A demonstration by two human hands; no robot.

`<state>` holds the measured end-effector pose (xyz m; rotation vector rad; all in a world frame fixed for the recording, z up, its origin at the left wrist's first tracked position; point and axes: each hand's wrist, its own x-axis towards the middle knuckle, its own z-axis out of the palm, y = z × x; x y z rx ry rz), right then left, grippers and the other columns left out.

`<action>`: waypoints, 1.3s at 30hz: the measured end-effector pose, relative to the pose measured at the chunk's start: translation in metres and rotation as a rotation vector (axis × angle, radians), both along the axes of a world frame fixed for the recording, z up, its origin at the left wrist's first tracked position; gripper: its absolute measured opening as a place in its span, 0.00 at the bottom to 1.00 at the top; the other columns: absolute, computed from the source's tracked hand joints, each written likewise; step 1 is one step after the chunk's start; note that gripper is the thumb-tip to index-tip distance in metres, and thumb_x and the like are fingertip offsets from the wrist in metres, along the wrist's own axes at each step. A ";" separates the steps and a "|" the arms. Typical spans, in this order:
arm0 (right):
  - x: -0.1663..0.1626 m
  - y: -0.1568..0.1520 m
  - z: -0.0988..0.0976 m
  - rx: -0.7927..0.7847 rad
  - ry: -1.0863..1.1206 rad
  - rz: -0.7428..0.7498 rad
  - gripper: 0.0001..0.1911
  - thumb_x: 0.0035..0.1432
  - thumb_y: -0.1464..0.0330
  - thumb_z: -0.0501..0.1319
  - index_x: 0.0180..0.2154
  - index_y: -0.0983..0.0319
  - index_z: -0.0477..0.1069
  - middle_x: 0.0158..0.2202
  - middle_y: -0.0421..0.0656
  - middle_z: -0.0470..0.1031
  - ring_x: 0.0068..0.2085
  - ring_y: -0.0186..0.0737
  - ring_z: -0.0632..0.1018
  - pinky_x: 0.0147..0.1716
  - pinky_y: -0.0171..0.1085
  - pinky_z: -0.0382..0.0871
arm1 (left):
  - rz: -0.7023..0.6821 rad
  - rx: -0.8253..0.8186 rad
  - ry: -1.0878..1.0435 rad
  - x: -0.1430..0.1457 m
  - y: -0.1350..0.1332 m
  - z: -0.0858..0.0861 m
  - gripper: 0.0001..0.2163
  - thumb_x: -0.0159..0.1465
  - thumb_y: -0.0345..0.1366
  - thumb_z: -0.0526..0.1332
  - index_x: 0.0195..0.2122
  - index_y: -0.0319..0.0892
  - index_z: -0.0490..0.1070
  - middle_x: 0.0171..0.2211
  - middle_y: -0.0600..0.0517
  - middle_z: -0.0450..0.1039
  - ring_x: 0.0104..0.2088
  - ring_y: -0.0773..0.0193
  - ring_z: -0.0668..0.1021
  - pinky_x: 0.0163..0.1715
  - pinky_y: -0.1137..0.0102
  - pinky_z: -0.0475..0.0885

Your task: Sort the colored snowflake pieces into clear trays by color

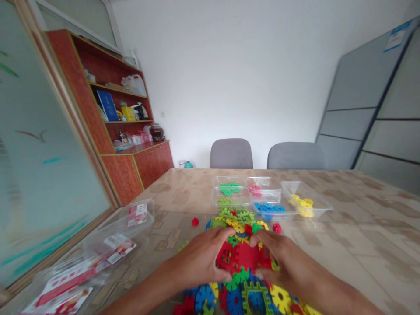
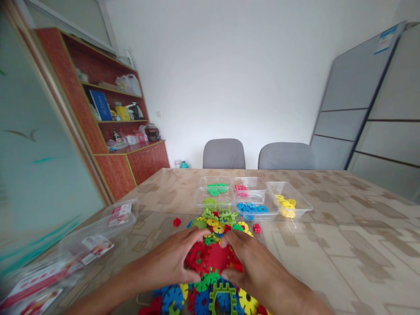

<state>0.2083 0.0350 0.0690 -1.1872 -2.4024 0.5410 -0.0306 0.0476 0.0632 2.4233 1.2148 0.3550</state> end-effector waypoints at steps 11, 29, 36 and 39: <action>-0.015 -0.003 -0.017 0.004 -0.002 0.041 0.19 0.49 0.71 0.66 0.45 0.61 0.68 0.44 0.46 0.73 0.46 0.48 0.72 0.46 0.43 0.67 | -0.008 -0.132 0.003 -0.002 -0.001 -0.002 0.46 0.47 0.34 0.74 0.65 0.48 0.51 0.64 0.45 0.56 0.62 0.51 0.62 0.60 0.61 0.57; -0.027 -0.003 -0.016 0.074 0.022 0.019 0.25 0.44 0.70 0.67 0.47 0.61 0.71 0.45 0.49 0.74 0.46 0.51 0.73 0.46 0.45 0.69 | -0.023 -0.171 -0.098 -0.026 0.010 0.007 0.43 0.51 0.31 0.71 0.65 0.56 0.50 0.53 0.50 0.69 0.48 0.56 0.73 0.49 0.64 0.67; 0.021 0.063 -0.004 0.134 0.063 -0.236 0.22 0.52 0.63 0.63 0.48 0.62 0.68 0.43 0.47 0.77 0.40 0.45 0.77 0.41 0.40 0.71 | -0.029 -0.128 -0.113 -0.032 0.012 0.024 0.32 0.60 0.38 0.64 0.64 0.54 0.55 0.57 0.49 0.66 0.54 0.53 0.71 0.53 0.63 0.64; 0.043 0.112 0.008 0.124 -0.027 -0.419 0.20 0.52 0.63 0.63 0.47 0.62 0.70 0.42 0.47 0.78 0.40 0.44 0.78 0.39 0.37 0.70 | -0.043 -0.092 -0.106 -0.033 0.014 0.022 0.29 0.62 0.40 0.62 0.63 0.54 0.55 0.57 0.50 0.67 0.54 0.54 0.71 0.53 0.64 0.64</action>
